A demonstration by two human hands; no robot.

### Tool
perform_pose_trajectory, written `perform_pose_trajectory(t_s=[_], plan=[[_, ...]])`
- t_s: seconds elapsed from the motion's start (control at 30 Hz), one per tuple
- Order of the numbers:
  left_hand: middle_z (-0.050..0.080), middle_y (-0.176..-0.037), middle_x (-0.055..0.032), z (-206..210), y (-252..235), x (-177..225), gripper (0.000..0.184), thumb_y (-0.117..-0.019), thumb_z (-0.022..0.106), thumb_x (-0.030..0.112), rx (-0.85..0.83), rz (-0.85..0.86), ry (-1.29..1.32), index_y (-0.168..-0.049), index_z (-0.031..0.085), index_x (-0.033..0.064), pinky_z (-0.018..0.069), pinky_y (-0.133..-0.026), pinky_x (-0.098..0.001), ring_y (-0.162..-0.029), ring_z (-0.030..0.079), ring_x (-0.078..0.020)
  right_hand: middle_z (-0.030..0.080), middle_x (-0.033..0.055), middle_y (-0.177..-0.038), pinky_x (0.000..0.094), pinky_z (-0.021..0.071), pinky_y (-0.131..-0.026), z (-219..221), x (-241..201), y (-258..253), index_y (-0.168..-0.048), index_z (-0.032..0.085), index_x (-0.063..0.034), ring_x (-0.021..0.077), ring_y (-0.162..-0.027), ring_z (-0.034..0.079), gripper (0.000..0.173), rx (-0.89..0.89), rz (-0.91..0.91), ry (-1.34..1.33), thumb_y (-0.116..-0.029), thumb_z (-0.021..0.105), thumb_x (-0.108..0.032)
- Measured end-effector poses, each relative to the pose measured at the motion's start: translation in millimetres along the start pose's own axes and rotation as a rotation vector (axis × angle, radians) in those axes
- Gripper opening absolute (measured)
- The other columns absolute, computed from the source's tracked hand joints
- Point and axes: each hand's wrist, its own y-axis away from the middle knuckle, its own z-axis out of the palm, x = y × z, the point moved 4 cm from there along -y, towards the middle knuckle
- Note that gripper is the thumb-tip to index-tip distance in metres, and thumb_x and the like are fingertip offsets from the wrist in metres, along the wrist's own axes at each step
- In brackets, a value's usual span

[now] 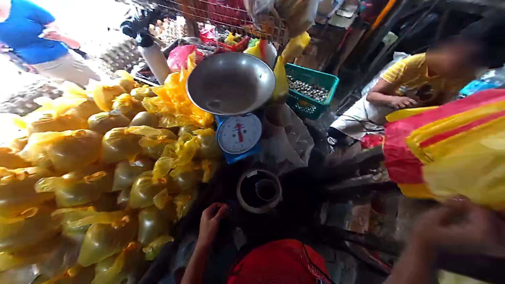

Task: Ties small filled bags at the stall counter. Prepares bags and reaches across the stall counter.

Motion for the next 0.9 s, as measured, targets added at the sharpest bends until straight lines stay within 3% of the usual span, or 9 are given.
perform_pose_trajectory(t_s=[0.07, 0.17, 0.23, 0.27, 0.33, 0.5, 0.63, 0.77, 0.9], plan=[[0.074, -0.086, -0.0096, 13, -10, 27, 0.022, -0.1022, 0.061, 0.021, -0.028, 0.086, -0.026, -0.100, 0.071, 0.0013, 0.0627, -0.075, -0.0405, -0.077, 0.072, -0.0225, 0.057, 0.0288, -0.136, 0.0538, 0.0431, -0.111, 28, -46, 30, -0.109, 0.072, 0.0026, 0.0409, -0.129, 0.055, 0.029, -0.243, -0.141, -0.212, -0.0944, 0.066, -0.021], [0.074, -0.094, -0.0082, 50, -23, 82, 0.026, -0.1034, 0.059, 0.027, -0.129, 0.317, -0.064, -0.101, 0.069, 0.0025, 0.0624, -0.079, -0.0401, -0.085, 0.072, -0.0213, 0.073, 0.0037, -0.098, 0.0425, 0.0621, -0.077, 91, -124, 98, -0.104, 0.074, -0.0146, 0.0159, -0.089, 0.071, 0.022, -0.979, -0.155, -0.514, -0.0859, 0.070, -0.027], [0.070, -0.122, -0.0117, 84, -35, 117, 0.051, -0.1028, 0.058, 0.043, -0.286, 0.460, -0.108, -0.129, 0.063, -0.0001, 0.0569, -0.100, -0.0452, -0.113, 0.067, -0.0252, 0.071, 0.0065, -0.088, 0.0525, 0.0596, -0.070, 110, -174, 126, -0.109, 0.067, -0.0134, 0.0234, -0.080, 0.071, 0.024, -1.411, -0.302, -0.694, -0.0886, 0.069, -0.025], [0.066, -0.132, -0.0137, 102, -42, 130, 0.067, -0.1018, 0.056, 0.052, -0.363, 0.496, -0.136, -0.141, 0.054, -0.0022, 0.0516, -0.108, -0.0470, -0.124, 0.062, -0.0267, 0.072, 0.0076, -0.090, 0.0540, 0.0598, -0.072, 115, -192, 123, -0.115, 0.066, -0.0124, 0.0249, -0.081, 0.072, 0.025, -1.489, -0.380, -0.785, -0.0920, 0.067, -0.024], [0.065, -0.133, -0.0130, 131, -56, 139, 0.077, -0.1001, 0.058, 0.055, -0.461, 0.464, -0.120, -0.148, 0.044, -0.0038, 0.0516, -0.109, -0.0432, -0.124, 0.062, -0.0226, 0.071, 0.0064, -0.088, 0.0508, 0.0585, -0.071, 131, -213, 93, -0.117, 0.064, -0.0118, 0.0229, -0.080, 0.070, 0.022, -1.448, -0.462, -0.924, -0.0986, 0.060, -0.022], [0.076, -0.094, -0.0096, 172, -82, 119, 0.025, -0.0959, 0.071, 0.021, -0.307, 0.194, 0.062, -0.109, 0.071, -0.0001, 0.0639, -0.077, -0.0386, -0.082, 0.074, -0.0191, 0.072, 0.0057, -0.090, 0.0448, 0.0601, -0.072, 212, -204, 11, -0.115, 0.067, -0.0096, 0.0196, -0.081, 0.071, 0.018, -1.286, -0.467, -0.992, -0.1009, 0.058, -0.015], [0.075, -0.093, -0.0098, 186, -92, 106, 0.031, -0.0876, 0.081, 0.029, -0.029, 0.068, -0.011, -0.104, 0.074, 0.0033, 0.0632, -0.075, -0.0395, -0.082, 0.073, -0.0210, 0.071, 0.0069, -0.088, 0.0443, 0.0615, -0.068, 285, -183, -13, -0.115, 0.067, -0.0082, 0.0195, -0.074, 0.070, 0.018, -1.378, -0.346, -1.029, -0.0989, 0.059, -0.009], [0.072, -0.111, -0.0097, 196, -78, 116, 0.036, -0.0818, 0.084, 0.021, 0.258, 0.087, 0.122, -0.111, 0.073, 0.0035, 0.0611, -0.084, -0.0362, -0.097, 0.069, -0.0197, 0.072, 0.0090, -0.090, 0.0457, 0.0615, -0.068, 338, -170, -15, -0.111, 0.067, -0.0075, 0.0211, -0.076, 0.070, 0.015, -1.539, -0.201, -0.981, -0.0975, 0.064, -0.012], [0.075, -0.093, -0.0098, 213, -82, 132, 0.023, -0.0852, 0.080, 0.012, 0.448, 0.113, 0.307, -0.103, 0.072, 0.0013, 0.0624, -0.081, -0.0354, -0.085, 0.072, -0.0172, 0.069, 0.0151, -0.113, 0.0494, 0.0599, -0.083, 379, -161, -23, -0.128, 0.061, -0.0064, 0.0271, -0.096, 0.070, 0.039, -1.739, -0.120, -0.892, -0.0933, 0.073, -0.021]])
